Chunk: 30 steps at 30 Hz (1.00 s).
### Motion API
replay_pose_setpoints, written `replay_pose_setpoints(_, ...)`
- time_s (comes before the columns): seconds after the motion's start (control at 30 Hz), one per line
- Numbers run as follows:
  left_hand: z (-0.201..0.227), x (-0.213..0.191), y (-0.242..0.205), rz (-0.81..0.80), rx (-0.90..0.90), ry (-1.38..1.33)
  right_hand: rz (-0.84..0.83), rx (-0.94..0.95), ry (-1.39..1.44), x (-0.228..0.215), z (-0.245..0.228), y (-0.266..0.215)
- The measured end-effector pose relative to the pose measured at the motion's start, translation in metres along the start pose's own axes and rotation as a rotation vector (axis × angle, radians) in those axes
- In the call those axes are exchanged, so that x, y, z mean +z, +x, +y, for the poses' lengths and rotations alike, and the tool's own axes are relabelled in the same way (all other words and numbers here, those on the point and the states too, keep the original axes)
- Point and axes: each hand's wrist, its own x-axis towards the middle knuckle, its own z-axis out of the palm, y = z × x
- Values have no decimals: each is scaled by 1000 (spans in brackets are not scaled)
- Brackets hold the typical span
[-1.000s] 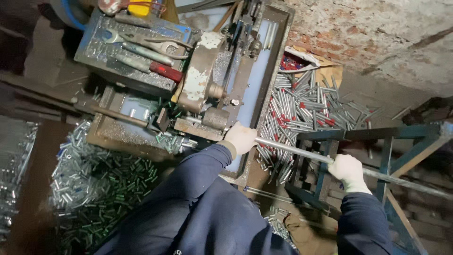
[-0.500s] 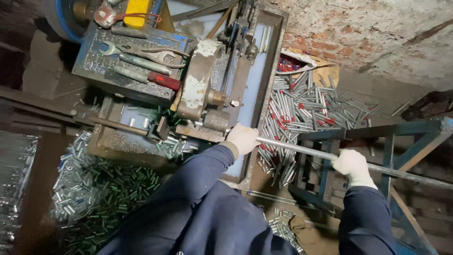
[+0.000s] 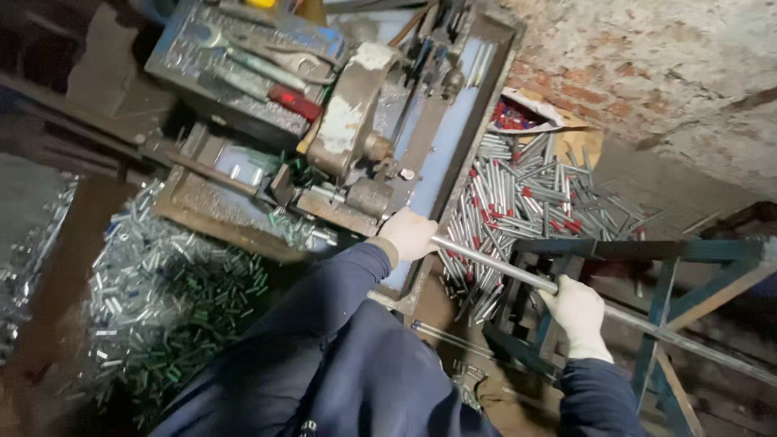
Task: The person operates a manual metal cutting machine by repeatedly pulling a long metal rod through a cutting mechanism. The person wears gloves and maintains a steady rhythm, feeding the rod into the machine and collecting the cut pieces.
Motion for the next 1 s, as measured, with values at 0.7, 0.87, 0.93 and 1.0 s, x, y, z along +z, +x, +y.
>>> replay_pose_setpoints(0.7, -3, 8, 32, 2, -1, -10, -771, 65, 128, 9, 28, 82)
replay_pose_setpoints(0.87, -5, 6, 40, -17, 24, 2, -790, 40, 147, -2, 28, 88)
replay_pose_setpoints(0.93, -10, 2, 43, 9, 25, 13, -768, 47, 156, 6, 28, 95)
replay_pose_setpoints(1.0, -9, 0, 33, 21, 24, 20, -760, 51, 168, -22, 14, 80)
